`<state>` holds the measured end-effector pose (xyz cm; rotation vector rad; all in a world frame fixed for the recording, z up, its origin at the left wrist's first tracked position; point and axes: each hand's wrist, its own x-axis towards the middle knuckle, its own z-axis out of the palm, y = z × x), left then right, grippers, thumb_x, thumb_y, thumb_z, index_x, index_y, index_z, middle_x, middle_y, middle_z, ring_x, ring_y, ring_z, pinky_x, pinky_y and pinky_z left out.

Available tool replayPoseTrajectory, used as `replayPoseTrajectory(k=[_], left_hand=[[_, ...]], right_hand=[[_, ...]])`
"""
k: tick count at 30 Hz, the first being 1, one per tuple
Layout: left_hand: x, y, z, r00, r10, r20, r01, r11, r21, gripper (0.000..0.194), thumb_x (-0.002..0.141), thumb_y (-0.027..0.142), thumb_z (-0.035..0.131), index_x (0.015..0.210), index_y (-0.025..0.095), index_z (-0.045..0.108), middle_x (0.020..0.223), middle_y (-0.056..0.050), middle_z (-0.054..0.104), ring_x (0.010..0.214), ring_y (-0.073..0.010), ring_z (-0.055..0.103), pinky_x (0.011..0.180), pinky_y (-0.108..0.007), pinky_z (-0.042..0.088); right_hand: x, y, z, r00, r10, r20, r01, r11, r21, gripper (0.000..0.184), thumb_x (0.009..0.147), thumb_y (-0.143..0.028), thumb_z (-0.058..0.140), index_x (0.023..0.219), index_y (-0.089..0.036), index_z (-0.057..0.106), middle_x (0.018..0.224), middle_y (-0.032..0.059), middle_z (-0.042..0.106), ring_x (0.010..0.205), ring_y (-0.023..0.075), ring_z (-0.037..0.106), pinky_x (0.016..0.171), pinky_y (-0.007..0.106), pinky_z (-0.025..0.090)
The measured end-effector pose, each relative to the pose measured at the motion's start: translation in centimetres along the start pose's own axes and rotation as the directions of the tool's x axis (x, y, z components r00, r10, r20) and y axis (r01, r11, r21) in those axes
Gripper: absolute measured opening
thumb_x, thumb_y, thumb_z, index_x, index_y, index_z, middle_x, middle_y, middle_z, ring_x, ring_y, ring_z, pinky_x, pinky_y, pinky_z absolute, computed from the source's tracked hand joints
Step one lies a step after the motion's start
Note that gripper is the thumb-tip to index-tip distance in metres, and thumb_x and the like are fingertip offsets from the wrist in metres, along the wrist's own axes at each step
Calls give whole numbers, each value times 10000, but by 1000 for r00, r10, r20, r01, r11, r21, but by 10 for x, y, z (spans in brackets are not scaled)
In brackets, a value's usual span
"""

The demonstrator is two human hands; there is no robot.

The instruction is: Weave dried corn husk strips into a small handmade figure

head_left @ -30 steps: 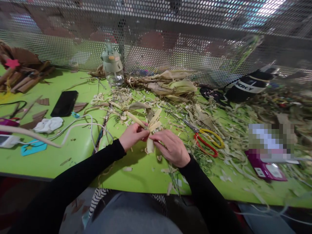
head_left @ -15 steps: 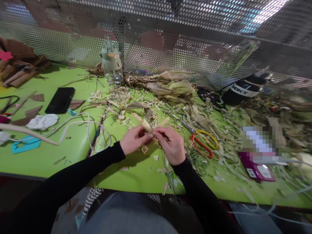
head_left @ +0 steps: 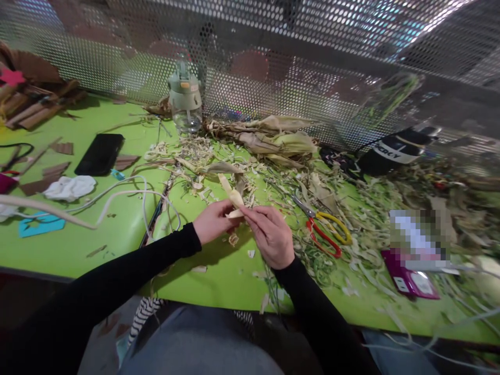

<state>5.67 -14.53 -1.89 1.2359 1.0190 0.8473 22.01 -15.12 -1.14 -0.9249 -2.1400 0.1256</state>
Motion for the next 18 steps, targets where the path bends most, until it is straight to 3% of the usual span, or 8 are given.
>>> replayPoseTrajectory(k=[5, 8, 12, 16, 18], left_hand=[[-6, 9, -2, 999, 34, 40, -42, 970, 237, 243, 759, 341, 606, 903, 147, 580, 761, -11, 615, 629, -115, 543, 589, -242, 446], [-8, 14, -3, 994, 23, 111, -49, 970, 238, 277, 865, 398, 447, 859, 143, 553, 689, -7, 589, 607, -121, 561, 603, -255, 457], [-7, 11, -1, 983, 36, 178, -91, 947, 309, 312, 914, 375, 344, 784, 156, 524, 668, -5, 592, 599, -113, 573, 627, -250, 456], [-6, 4, 3, 982, 31, 187, -94, 936, 339, 273, 917, 346, 341, 791, 168, 504, 655, 8, 594, 586, -106, 569, 628, -240, 455], [-5, 3, 4, 985, 5, 175, -60, 949, 309, 266, 919, 337, 331, 776, 172, 482, 658, 8, 598, 575, -104, 571, 615, -236, 458]], right_hand=[[1, 4, -2, 992, 129, -11, -128, 989, 80, 162, 842, -194, 595, 958, -240, 699, 858, 42, 634, 768, 158, 599, 634, 290, 515], [4, 6, -6, 982, 186, 29, -189, 971, 149, 129, 850, -218, 579, 931, -222, 679, 902, 52, 616, 794, 162, 586, 612, 279, 502], [6, 5, -7, 960, 257, 108, -273, 946, 176, 251, 855, -299, 574, 1086, -206, 610, 884, 43, 606, 607, 116, 505, 531, 259, 454], [3, 4, -1, 925, 378, 30, -378, 915, 140, 179, 846, -346, 583, 943, -199, 617, 713, 4, 567, 544, 107, 462, 512, 251, 425], [2, 5, 1, 889, 458, 3, -450, 871, 200, 219, 849, -352, 578, 1009, -203, 571, 738, -4, 565, 535, 102, 470, 494, 241, 430]])
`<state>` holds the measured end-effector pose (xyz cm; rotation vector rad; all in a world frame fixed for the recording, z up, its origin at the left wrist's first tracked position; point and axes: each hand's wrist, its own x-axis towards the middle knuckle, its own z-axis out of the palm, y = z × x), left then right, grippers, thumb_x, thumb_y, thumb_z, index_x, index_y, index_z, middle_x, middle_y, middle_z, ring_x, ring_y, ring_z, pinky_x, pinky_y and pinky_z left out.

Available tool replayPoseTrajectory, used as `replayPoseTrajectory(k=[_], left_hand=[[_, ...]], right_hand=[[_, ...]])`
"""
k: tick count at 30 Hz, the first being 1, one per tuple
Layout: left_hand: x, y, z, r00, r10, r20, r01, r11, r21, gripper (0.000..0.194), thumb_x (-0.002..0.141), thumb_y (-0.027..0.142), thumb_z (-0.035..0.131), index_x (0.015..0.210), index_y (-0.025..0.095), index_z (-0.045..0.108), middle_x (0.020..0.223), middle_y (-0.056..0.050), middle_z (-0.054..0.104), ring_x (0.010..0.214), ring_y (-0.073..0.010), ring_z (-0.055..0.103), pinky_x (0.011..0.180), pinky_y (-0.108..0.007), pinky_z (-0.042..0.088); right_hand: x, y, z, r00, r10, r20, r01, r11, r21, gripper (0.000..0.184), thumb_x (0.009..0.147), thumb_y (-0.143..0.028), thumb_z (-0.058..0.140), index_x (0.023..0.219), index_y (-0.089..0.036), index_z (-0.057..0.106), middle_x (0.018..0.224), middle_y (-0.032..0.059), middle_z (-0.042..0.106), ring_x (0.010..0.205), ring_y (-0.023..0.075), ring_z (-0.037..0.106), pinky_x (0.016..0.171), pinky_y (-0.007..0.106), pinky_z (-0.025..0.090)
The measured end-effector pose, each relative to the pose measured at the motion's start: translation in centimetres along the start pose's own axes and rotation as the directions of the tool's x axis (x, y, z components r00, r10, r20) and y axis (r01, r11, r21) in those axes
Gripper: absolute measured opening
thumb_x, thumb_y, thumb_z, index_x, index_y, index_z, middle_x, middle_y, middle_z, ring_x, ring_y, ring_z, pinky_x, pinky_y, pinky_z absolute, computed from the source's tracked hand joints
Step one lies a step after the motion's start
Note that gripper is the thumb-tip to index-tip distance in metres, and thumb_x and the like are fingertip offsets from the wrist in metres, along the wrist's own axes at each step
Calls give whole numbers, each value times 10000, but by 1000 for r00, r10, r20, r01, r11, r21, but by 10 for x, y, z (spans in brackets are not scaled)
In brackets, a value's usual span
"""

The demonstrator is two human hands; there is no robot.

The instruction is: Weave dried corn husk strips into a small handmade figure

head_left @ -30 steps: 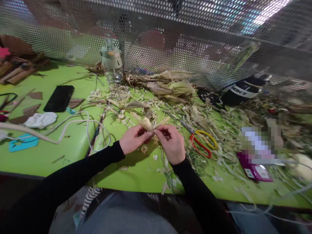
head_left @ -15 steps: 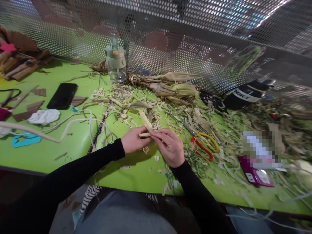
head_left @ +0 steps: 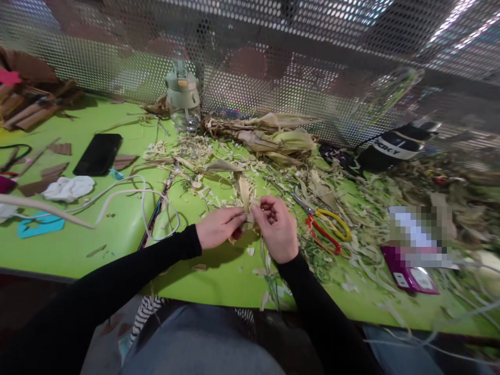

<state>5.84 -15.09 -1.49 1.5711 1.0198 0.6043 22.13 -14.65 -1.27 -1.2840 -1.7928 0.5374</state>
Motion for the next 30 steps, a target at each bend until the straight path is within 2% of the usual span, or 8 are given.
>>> replayPoseTrajectory(k=[2, 4, 8, 11, 13, 17, 25, 30], left_hand=[[0, 1, 0, 1000, -22, -3, 22, 1000, -1, 263, 919, 332, 328, 761, 175, 468, 644, 10, 598, 560, -103, 571, 610, -235, 458], [0, 2, 0, 1000, -20, -2, 20, 999, 44, 262, 915, 328, 335, 752, 175, 473, 625, 14, 598, 552, -103, 567, 617, -235, 453], [-1, 2, -1, 999, -5, 44, -2, 986, 166, 284, 894, 334, 365, 699, 176, 499, 587, 15, 590, 552, -109, 554, 619, -236, 434], [0, -1, 0, 997, -24, 79, 11, 987, 160, 269, 880, 320, 371, 713, 173, 521, 571, 20, 578, 534, -109, 547, 603, -233, 434], [0, -5, 1, 996, -31, 84, 20, 991, 131, 280, 877, 316, 363, 708, 166, 528, 566, 18, 572, 522, -105, 544, 590, -229, 437], [2, -8, 2, 992, -76, 106, 65, 993, 99, 367, 881, 350, 358, 606, 157, 505, 529, 4, 552, 483, -94, 519, 551, -222, 430], [3, 2, -10, 958, -193, 214, 245, 937, -250, 226, 850, 289, 470, 683, 144, 517, 553, 29, 554, 462, -70, 524, 533, -211, 460], [2, 5, -14, 941, -227, 252, 308, 883, -354, 145, 821, 247, 494, 760, 129, 553, 549, 30, 563, 473, -65, 527, 537, -207, 462]], right_hand=[[1, 2, 0, 1000, 0, 1, 0, 1000, -4, 304, 846, -343, 585, 1112, -208, 528, 811, 9, 575, 555, 107, 483, 503, 249, 445], [4, 4, -1, 995, -93, 38, 96, 992, -84, 300, 861, -319, 564, 1140, -210, 543, 911, 47, 594, 666, 139, 533, 590, 286, 477], [7, 4, -3, 948, -303, 101, 316, 937, -147, 152, 878, -275, 546, 957, -189, 644, 1017, 89, 651, 948, 214, 561, 834, 380, 451], [4, 0, -4, 921, -380, 91, 390, 908, -155, 103, 849, -254, 598, 880, -197, 677, 1008, 67, 701, 934, 219, 556, 860, 396, 420], [2, -4, -4, 910, -399, 116, 413, 898, -151, 143, 859, -246, 587, 954, -216, 690, 963, 43, 724, 886, 211, 553, 825, 387, 419], [0, -11, -7, 891, -376, 253, 394, 919, -21, 257, 914, -241, 498, 1120, -259, 651, 887, 13, 728, 837, 180, 565, 794, 360, 429], [4, -10, -22, 952, -104, 287, 56, 984, 170, 157, 840, -350, 605, 872, -203, 650, 790, 25, 664, 717, 154, 592, 643, 297, 476], [8, -16, -32, 891, -162, 424, 185, 983, -12, 98, 829, -281, 617, 779, -199, 636, 723, 10, 651, 717, 159, 577, 675, 313, 435]])
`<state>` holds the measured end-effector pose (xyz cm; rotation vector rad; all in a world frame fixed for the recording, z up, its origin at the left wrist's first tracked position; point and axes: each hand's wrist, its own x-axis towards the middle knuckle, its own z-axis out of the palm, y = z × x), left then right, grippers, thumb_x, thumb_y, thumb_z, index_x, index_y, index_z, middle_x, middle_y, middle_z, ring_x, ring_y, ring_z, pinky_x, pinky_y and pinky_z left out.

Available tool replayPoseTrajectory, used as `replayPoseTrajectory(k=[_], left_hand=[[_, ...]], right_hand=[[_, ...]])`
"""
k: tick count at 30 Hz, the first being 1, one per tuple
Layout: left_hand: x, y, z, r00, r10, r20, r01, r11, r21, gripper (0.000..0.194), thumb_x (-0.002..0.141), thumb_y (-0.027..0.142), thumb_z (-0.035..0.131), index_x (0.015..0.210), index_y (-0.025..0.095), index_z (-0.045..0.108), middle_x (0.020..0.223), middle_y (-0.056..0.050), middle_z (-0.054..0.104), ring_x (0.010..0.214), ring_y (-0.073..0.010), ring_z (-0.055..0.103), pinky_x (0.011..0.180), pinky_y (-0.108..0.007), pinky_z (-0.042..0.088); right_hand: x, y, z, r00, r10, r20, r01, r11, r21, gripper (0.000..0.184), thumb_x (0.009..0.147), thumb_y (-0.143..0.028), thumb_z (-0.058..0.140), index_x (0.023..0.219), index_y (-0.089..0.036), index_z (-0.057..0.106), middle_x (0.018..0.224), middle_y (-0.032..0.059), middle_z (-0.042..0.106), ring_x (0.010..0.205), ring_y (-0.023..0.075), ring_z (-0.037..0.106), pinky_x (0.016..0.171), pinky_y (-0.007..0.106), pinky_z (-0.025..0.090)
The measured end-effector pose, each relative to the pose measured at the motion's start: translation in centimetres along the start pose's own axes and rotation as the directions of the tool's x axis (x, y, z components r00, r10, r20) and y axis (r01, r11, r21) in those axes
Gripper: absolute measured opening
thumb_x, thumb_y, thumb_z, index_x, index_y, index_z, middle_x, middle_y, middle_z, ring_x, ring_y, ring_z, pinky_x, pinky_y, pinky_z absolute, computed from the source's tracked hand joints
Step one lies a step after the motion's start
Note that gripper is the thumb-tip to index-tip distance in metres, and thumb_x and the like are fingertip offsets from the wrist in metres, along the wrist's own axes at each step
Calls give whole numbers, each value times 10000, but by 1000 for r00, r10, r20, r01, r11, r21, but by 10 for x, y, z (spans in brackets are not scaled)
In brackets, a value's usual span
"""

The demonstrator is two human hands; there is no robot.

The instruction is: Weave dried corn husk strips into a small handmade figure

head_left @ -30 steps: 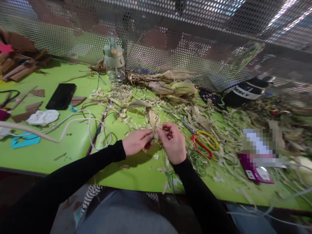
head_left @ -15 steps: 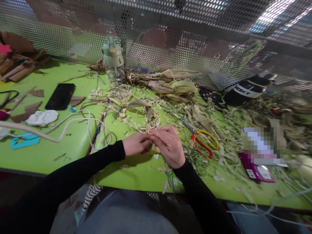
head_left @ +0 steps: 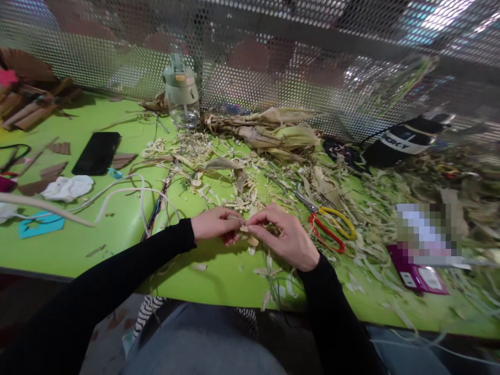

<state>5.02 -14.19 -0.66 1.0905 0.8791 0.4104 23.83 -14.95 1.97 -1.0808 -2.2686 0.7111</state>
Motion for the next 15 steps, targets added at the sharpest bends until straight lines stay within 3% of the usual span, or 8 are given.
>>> replayPoseTrajectory(k=[4, 9, 15], left_hand=[[2, -2, 0, 1000, 17, -25, -18, 999, -33, 108, 753, 178, 514, 828, 123, 568, 574, 35, 563, 498, -68, 527, 546, -211, 450], [6, -9, -1, 991, 136, -13, -135, 990, 26, 119, 686, 138, 527, 802, 136, 550, 576, 54, 522, 493, -61, 459, 521, -204, 396], [4, -7, 1, 995, 98, -19, -98, 995, 35, 71, 684, 124, 497, 746, 142, 526, 557, 53, 492, 482, -61, 429, 503, -205, 364]], right_hand=[[1, 1, 1, 997, -77, -16, 74, 989, -128, 89, 842, -248, 595, 775, -194, 618, 710, 8, 647, 708, 161, 552, 703, 332, 405], [0, 3, 6, 991, -133, -19, 127, 973, -195, 61, 859, -204, 570, 806, -192, 596, 746, 18, 660, 721, 163, 539, 712, 325, 385], [1, 0, 11, 978, -207, -17, 193, 935, -299, 87, 890, -181, 515, 817, -188, 563, 742, 28, 644, 712, 170, 517, 710, 328, 370]])
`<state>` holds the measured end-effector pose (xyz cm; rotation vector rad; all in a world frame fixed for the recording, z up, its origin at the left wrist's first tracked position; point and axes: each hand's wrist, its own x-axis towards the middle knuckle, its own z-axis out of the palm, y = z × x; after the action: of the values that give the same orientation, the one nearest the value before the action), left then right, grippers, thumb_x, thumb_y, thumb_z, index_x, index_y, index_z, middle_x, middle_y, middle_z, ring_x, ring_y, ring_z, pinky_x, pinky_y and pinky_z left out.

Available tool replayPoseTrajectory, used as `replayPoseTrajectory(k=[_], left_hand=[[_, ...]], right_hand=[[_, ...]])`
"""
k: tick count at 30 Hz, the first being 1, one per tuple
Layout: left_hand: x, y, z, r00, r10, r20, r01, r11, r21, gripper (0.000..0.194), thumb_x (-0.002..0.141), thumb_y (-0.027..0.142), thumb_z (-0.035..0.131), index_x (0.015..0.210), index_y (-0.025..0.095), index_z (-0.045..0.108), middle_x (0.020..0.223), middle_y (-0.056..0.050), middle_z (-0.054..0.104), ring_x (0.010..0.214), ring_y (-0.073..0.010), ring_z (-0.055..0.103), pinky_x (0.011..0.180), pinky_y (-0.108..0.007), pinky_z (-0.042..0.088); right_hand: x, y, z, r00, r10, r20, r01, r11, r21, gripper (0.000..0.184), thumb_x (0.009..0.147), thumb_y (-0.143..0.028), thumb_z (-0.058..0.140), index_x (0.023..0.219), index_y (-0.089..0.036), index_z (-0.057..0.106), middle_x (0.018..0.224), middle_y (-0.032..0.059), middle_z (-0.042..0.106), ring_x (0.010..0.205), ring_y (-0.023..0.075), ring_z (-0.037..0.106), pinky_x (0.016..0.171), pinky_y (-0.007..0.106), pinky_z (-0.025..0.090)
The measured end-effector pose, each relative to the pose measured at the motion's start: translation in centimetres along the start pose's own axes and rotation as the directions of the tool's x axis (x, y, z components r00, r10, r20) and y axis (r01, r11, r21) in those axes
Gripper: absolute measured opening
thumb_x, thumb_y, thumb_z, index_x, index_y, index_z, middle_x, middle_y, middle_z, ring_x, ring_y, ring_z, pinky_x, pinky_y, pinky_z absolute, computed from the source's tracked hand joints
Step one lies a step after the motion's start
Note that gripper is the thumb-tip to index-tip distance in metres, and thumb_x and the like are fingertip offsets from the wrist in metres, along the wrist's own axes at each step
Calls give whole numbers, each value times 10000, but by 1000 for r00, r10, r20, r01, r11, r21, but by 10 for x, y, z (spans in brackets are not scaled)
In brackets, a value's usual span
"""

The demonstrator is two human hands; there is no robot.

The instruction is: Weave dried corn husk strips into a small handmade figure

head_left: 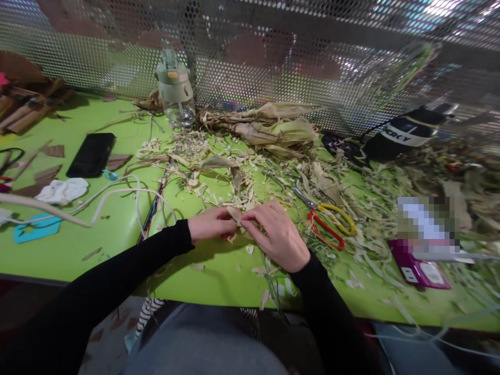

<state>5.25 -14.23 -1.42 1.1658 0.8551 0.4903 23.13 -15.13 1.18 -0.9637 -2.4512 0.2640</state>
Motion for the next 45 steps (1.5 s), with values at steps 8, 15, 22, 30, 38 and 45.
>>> replayPoseTrajectory(k=[8, 15, 22, 30, 38, 45], left_hand=[[-4, 2, -8, 993, 35, 113, -23, 994, -110, 224, 680, 172, 632, 886, 142, 547, 666, 34, 573, 584, -76, 552, 619, -239, 472], [-3, -1, -13, 980, 123, 156, -124, 992, 0, 256, 721, 192, 656, 941, 132, 540, 699, 31, 548, 626, -81, 556, 657, -252, 473], [-5, -2, -10, 981, 190, 46, -193, 902, 385, 201, 855, 288, 498, 980, 143, 556, 711, 1, 605, 579, -87, 529, 585, -230, 448], [-4, -3, -9, 979, 200, 42, -203, 918, 342, 307, 930, 361, 343, 1011, 143, 544, 724, -21, 609, 600, -104, 565, 608, -239, 481], [-2, -6, -5, 978, 210, -12, -200, 948, 247, 290, 887, 399, 456, 933, 134, 563, 707, -19, 623, 613, -108, 593, 643, -268, 494], [0, -9, -5, 989, 139, 45, -142, 987, 75, 212, 854, 338, 533, 871, 127, 535, 777, -43, 645, 683, -116, 625, 728, -306, 521]], right_hand=[[-1, 2, 1, 999, 29, -37, -31, 998, -47, 90, 901, -199, 495, 831, -192, 552, 764, 30, 645, 718, 177, 489, 718, 331, 368], [-1, 1, 1, 999, 28, -46, -31, 998, -63, 93, 905, -186, 492, 824, -191, 538, 762, 32, 636, 699, 173, 473, 708, 329, 360], [-1, 1, 2, 998, 44, -49, -48, 995, -90, 108, 914, -200, 470, 830, -189, 538, 769, 36, 628, 708, 176, 482, 716, 337, 362], [-3, 3, -1, 999, 30, -24, -31, 999, -31, 69, 901, -212, 504, 850, -190, 544, 761, 35, 624, 723, 181, 489, 710, 331, 363], [-3, 3, 2, 996, 75, -54, -77, 997, -33, 59, 881, -175, 509, 846, -180, 556, 744, 42, 619, 703, 184, 488, 712, 339, 367], [-2, 10, -3, 999, -15, 52, 10, 995, 98, 96, 886, -171, 514, 835, -175, 596, 787, 44, 649, 764, 176, 525, 768, 336, 394]])
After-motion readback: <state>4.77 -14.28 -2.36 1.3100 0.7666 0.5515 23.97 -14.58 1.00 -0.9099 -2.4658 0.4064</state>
